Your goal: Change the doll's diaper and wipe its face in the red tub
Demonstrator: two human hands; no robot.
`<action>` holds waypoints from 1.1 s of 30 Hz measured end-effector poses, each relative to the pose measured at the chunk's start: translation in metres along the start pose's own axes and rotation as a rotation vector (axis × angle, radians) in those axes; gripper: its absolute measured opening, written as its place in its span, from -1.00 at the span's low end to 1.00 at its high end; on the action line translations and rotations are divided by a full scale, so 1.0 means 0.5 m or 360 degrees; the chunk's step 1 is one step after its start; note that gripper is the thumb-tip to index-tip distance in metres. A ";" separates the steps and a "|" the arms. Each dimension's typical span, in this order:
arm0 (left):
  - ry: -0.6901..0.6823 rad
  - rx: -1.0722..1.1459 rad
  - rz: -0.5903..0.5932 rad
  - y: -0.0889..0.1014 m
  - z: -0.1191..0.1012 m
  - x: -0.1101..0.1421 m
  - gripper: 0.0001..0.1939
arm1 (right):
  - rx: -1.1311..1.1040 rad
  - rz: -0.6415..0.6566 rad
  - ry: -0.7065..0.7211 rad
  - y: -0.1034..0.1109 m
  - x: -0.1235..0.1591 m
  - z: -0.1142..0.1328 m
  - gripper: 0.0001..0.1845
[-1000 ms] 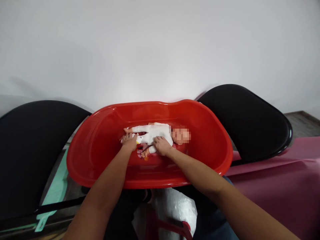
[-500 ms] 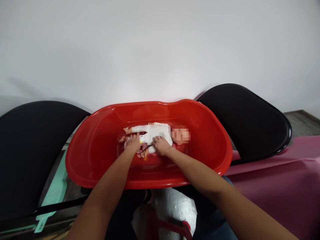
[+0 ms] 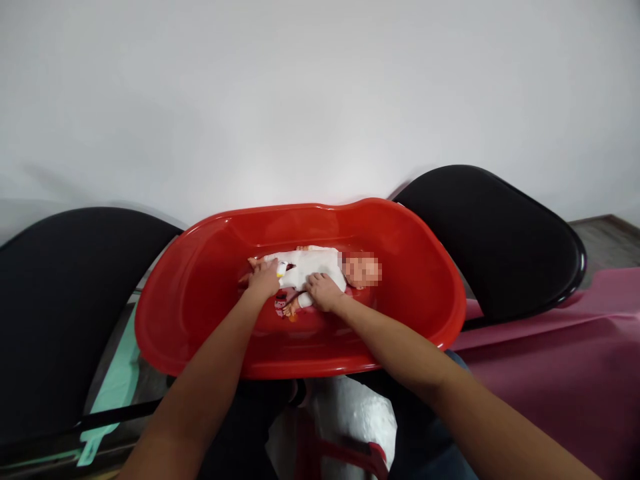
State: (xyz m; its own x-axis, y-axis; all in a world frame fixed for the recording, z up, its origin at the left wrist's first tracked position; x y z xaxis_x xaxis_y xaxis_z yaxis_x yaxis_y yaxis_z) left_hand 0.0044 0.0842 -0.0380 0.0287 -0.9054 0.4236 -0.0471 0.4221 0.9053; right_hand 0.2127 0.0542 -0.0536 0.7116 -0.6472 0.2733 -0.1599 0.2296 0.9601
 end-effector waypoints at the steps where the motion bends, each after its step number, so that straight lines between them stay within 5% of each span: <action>1: -0.0079 -0.0017 -0.0014 -0.008 -0.013 0.002 -0.25 | 0.0002 0.0001 -0.0002 0.001 0.000 0.000 -0.51; 8: -0.0171 -0.0139 -0.0003 -0.064 -0.057 0.012 -0.06 | 0.0012 0.0016 -0.0025 0.005 0.001 0.003 -0.53; 19: -0.0001 -0.0336 -0.0007 -0.038 0.002 0.022 -0.31 | 0.0010 0.0005 -0.0024 0.001 0.001 0.003 -0.64; 25: 0.0306 -0.0214 0.0028 -0.005 0.029 0.007 -0.42 | -0.0001 0.0004 -0.0032 0.003 0.002 0.006 -0.65; 29: 0.0330 -0.0103 -0.0232 0.031 0.009 0.006 -0.44 | 0.0003 0.0014 -0.0043 0.006 0.002 0.009 -0.65; 33: 0.0043 -0.0010 -0.0533 0.060 -0.043 0.003 -0.39 | 0.0008 0.0022 -0.0047 0.007 0.002 0.010 -0.63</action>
State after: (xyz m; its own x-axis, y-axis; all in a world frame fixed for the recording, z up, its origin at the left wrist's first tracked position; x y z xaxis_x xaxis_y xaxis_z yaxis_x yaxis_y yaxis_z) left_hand 0.0245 0.0965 -0.0097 0.0679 -0.9924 0.1029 -0.0243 0.1015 0.9945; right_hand 0.2092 0.0508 -0.0496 0.6887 -0.6652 0.2884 -0.1733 0.2352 0.9564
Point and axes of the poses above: each hand's wrist, its own x-axis away from the middle knuckle, its own y-axis out of the back of the hand, z = x × y, the point moved 3 cm from there along -x, towards the middle knuckle, and after that the axes turned 6 degrees about z, right-handed, at the moved point
